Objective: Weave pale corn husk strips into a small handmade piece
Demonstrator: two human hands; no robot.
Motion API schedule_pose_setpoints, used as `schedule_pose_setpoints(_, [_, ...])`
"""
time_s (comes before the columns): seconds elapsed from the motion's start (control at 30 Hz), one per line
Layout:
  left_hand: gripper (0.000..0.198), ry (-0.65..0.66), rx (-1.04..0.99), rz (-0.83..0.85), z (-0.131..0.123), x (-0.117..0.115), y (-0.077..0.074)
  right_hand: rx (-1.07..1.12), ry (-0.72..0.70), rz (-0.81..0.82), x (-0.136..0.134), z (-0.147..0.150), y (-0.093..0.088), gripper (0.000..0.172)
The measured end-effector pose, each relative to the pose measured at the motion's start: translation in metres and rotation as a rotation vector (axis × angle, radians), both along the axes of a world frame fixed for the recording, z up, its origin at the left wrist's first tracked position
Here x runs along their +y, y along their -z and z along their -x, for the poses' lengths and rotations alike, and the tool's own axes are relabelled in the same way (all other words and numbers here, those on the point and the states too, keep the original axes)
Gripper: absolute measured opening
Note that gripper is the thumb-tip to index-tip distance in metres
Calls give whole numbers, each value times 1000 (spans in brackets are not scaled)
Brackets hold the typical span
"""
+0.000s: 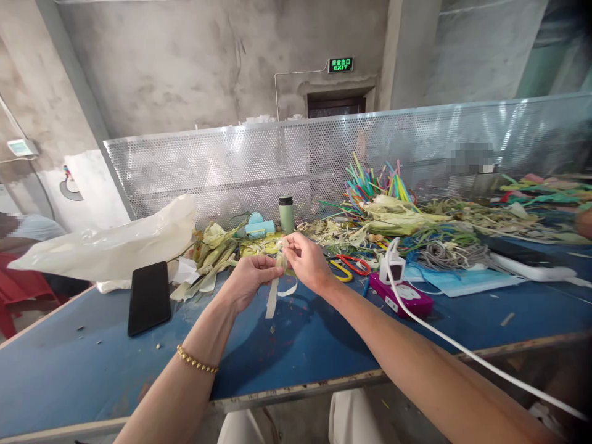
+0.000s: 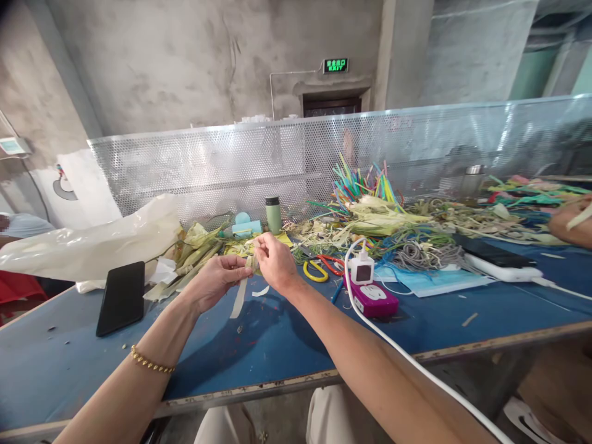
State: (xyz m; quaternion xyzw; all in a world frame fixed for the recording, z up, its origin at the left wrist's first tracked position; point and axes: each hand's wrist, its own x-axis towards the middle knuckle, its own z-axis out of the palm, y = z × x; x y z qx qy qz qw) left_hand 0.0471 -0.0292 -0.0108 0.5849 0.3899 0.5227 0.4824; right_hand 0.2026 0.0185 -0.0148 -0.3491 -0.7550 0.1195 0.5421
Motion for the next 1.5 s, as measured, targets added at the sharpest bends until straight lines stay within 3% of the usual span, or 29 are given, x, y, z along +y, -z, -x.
schedule_pose_setpoints(0.27, [12,-47,66,4,-2,-1,-1,21,-11,6,-2,2,1,14])
schedule_pose_setpoints(0.4, [8,-79,93,25,-1,-1,-2,61,-122,78,-1,1,0,11])
schedule_pose_setpoints(0.5, [6,-56,55,85,2,1,-2,127,-317,236,2,-3,-3,18])
schedule_pose_setpoints(0.6, [9,-43,-19,167,7,4,-1,107,-505,505,2,-12,-7,30])
schedule_pose_setpoints(0.7, [11,-71,-57,178,9,6,-2,-17,-564,662,-1,-19,-9,25])
schedule_pose_setpoints(0.83, [11,-76,-63,204,8,5,-3,-84,-554,632,-1,-19,-6,14])
schedule_pose_setpoints(0.93, [10,-73,-78,225,6,3,-5,-94,-469,577,3,-16,-3,11])
schedule_pose_setpoints(1.17, [9,-136,-80,195,7,6,-4,-220,-149,171,3,-12,-6,17])
schedule_pose_setpoints(1.33, [8,-148,-114,160,7,9,0,-157,-189,401,-8,-10,-12,36])
schedule_pose_setpoints(1.5, [9,-92,-85,175,5,6,-2,-189,-258,479,-11,-9,-13,23])
